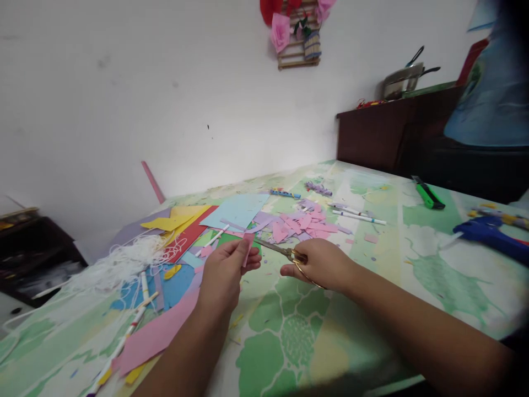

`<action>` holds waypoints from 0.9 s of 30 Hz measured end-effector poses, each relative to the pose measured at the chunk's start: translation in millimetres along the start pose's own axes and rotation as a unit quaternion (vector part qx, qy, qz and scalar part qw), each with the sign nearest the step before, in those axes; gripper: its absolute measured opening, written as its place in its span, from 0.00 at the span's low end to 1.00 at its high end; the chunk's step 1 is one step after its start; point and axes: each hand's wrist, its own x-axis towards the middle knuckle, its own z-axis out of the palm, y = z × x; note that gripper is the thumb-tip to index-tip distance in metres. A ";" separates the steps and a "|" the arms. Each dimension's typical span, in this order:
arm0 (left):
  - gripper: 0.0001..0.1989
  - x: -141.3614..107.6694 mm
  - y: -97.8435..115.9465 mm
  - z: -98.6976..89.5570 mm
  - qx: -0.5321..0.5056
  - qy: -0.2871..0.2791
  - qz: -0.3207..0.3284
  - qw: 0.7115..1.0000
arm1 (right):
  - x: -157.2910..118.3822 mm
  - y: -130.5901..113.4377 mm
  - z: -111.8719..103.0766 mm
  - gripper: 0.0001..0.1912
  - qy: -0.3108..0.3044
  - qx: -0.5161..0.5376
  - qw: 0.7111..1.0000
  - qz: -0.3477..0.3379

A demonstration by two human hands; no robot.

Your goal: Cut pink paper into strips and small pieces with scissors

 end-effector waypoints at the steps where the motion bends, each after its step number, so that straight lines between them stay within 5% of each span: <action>1: 0.12 0.1 -0.2 -0.1 0.001 -0.002 -0.003 1.000 | -0.2 -0.7 0.3 0.31 -0.005 0.004 1.000 -0.002; 27: 0.11 -1.3 2.5 -0.4 0.024 -0.042 -0.046 0.998 | 1.0 0.1 3.4 0.31 -0.041 0.062 0.997 -0.008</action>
